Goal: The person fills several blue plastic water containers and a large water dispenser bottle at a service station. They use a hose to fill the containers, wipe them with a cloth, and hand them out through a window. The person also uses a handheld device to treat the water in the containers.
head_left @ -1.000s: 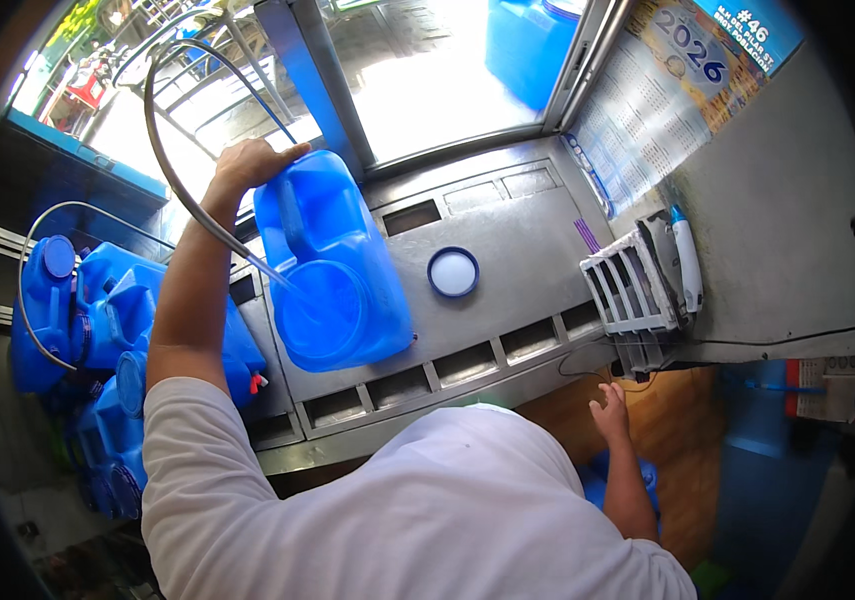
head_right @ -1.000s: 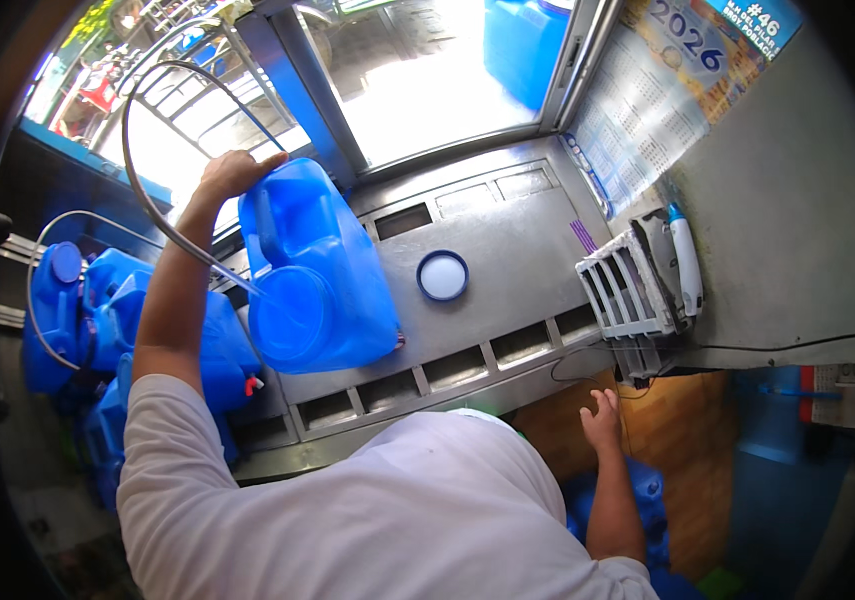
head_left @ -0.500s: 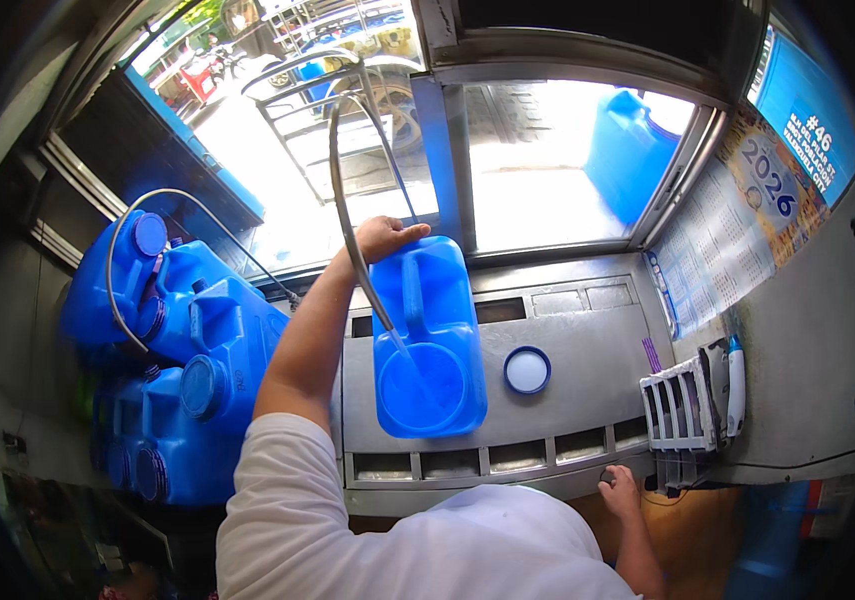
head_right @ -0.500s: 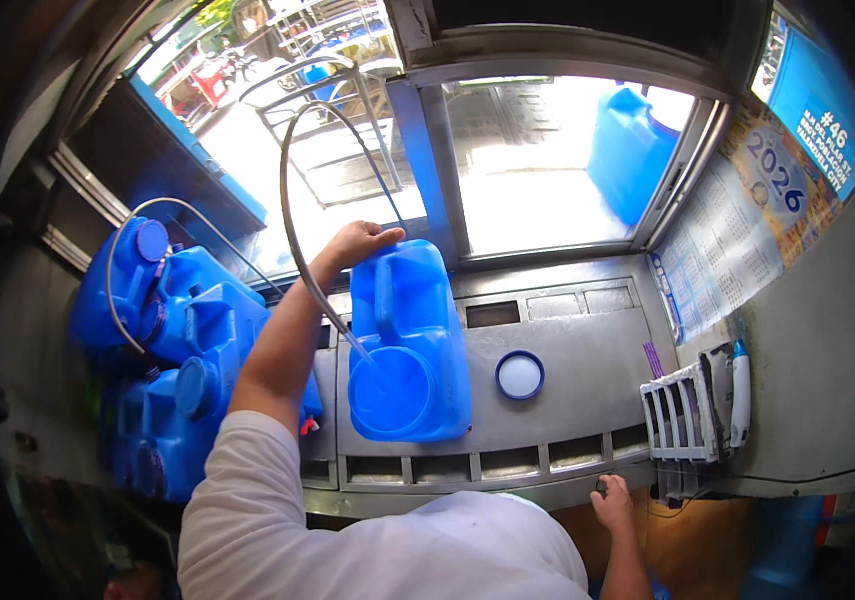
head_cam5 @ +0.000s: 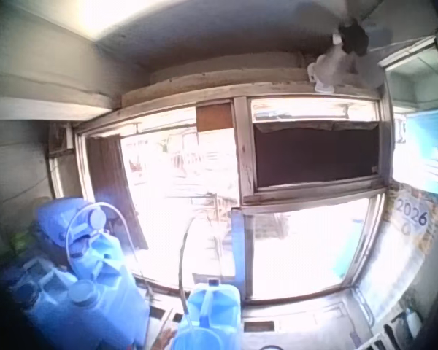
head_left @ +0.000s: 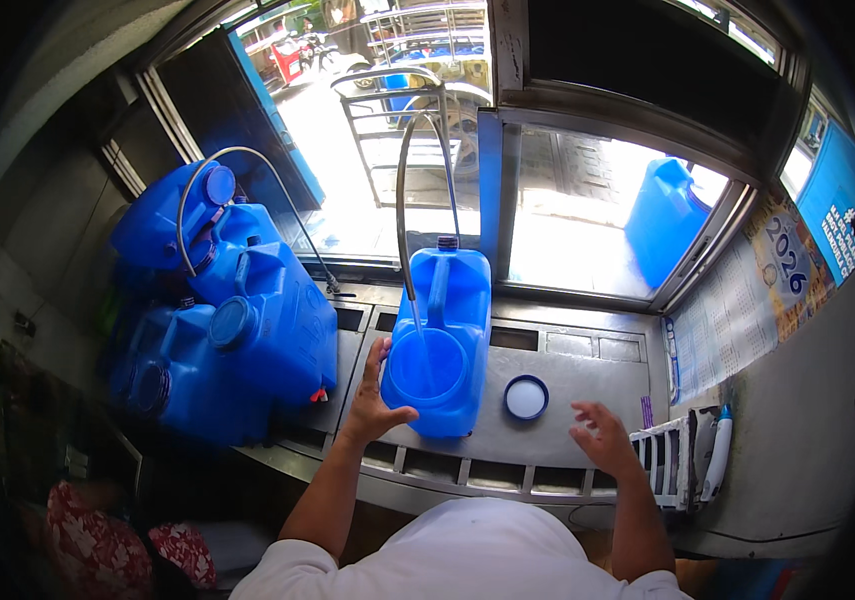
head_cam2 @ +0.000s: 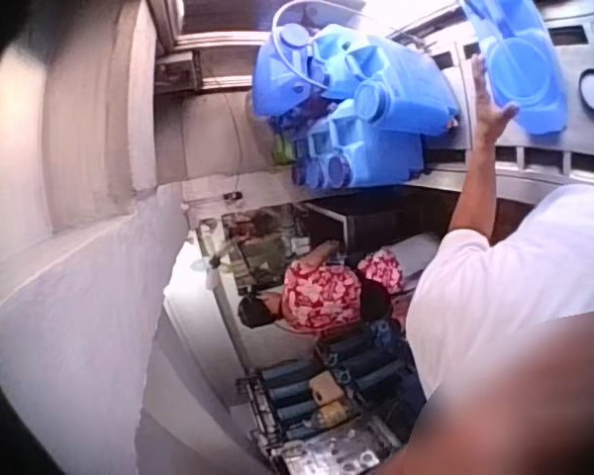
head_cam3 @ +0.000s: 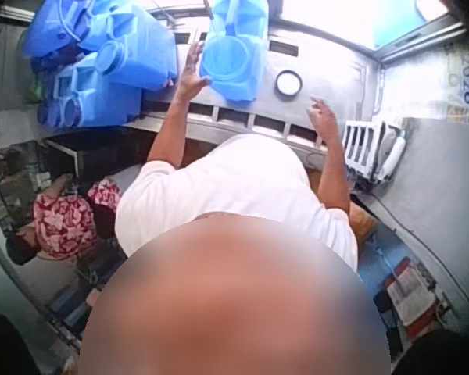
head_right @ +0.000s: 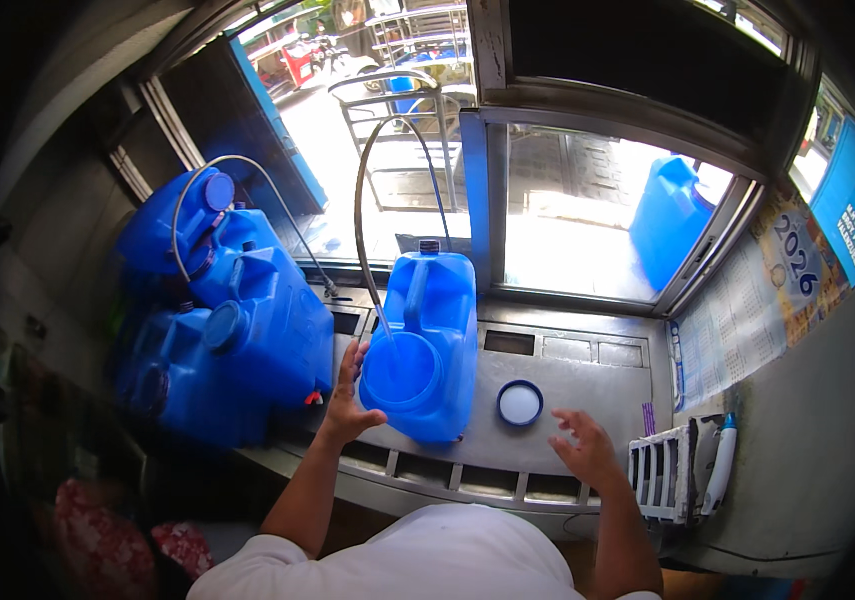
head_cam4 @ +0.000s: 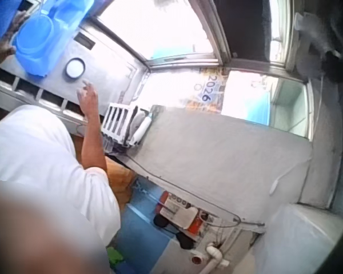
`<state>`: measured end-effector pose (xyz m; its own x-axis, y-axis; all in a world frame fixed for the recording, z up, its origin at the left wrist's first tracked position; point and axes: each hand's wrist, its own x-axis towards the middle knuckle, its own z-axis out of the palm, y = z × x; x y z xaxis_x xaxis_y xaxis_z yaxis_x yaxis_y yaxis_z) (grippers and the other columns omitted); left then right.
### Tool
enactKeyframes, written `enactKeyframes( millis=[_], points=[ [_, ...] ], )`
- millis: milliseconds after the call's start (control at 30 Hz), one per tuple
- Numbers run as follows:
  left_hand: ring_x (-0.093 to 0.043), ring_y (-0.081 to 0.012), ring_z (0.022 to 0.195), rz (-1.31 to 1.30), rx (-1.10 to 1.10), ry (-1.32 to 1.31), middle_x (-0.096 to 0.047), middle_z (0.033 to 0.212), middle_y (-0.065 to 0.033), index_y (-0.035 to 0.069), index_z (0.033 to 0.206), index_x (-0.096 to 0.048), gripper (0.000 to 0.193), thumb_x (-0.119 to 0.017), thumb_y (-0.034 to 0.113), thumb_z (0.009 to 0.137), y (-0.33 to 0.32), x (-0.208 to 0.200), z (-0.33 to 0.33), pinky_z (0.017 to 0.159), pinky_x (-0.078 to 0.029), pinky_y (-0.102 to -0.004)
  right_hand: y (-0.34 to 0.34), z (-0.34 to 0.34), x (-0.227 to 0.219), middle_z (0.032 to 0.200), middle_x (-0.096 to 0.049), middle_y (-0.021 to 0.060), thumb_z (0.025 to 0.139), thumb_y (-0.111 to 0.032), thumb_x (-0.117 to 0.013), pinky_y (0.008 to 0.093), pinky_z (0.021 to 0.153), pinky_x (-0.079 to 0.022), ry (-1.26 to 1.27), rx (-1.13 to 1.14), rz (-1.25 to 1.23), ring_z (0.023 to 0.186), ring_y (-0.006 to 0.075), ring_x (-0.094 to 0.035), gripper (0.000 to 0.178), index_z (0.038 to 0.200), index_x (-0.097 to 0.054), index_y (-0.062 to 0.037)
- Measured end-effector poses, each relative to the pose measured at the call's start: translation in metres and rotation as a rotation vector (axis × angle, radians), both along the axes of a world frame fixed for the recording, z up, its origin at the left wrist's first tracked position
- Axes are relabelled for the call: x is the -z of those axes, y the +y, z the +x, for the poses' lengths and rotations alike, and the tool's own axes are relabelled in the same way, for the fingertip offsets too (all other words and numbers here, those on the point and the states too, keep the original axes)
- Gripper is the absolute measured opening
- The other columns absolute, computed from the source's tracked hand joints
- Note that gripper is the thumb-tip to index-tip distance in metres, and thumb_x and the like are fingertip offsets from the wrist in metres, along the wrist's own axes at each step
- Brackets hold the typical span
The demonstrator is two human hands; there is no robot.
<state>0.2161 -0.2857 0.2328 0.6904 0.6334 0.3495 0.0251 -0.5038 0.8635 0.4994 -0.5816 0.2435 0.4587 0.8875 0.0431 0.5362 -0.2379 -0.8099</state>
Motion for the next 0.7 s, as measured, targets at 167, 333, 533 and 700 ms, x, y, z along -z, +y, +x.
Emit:
enactKeyframes(
  millis=[167,333,533,700],
  points=[
    [-0.034,-0.0392,0.134,0.058,-0.259,0.084,-0.031,0.145,-0.0247,0.011,0.150,0.002,0.143,-0.086,0.060,0.048,-0.033,-0.003,0.011,0.108,-0.034,-0.0453,0.047,0.056,-0.181,0.114,-0.062,0.0131,0.083,-0.017,-0.070,0.0340,0.090,-0.050,-0.512,-0.395,0.288,0.099,0.0249,-0.062,0.042,0.122,-0.056,-0.0105],
    [-0.040,-0.0344,0.130,0.085,-0.384,0.041,-0.033,0.144,-0.0241,0.009,0.150,0.000,0.138,-0.088,0.052,0.053,-0.040,-0.001,0.025,0.106,-0.037,-0.0437,0.066,0.105,-0.331,0.124,-0.060,0.0079,0.089,-0.031,-0.064,0.0370,0.093,-0.048,-0.696,-0.270,0.190,0.108,0.0195,-0.060,0.050,0.133,-0.050,-0.0136],
    [-0.041,-0.0334,0.130,0.024,-0.419,0.105,-0.034,0.144,-0.0224,0.005,0.149,-0.008,0.137,-0.089,0.053,0.049,-0.040,0.003,0.015,0.106,-0.038,-0.0428,0.095,0.099,-0.236,0.118,-0.062,0.0079,0.091,-0.021,-0.062,0.0334,0.095,-0.046,0.072,-0.386,0.838,0.105,0.0174,-0.059,0.043,0.130,-0.051,-0.0087],
    [-0.041,-0.0339,0.129,0.030,-0.422,0.275,-0.038,0.139,-0.0216,0.005,0.146,-0.017,0.129,-0.092,0.045,0.048,-0.042,-0.013,0.028,0.106,-0.038,-0.0435,0.194,0.042,-0.006,0.138,-0.041,0.0253,0.082,-0.050,-0.067,0.0402,0.102,-0.040,0.272,-0.178,0.235,0.125,0.0339,-0.046,0.076,0.137,-0.042,-0.0042]
  ],
)
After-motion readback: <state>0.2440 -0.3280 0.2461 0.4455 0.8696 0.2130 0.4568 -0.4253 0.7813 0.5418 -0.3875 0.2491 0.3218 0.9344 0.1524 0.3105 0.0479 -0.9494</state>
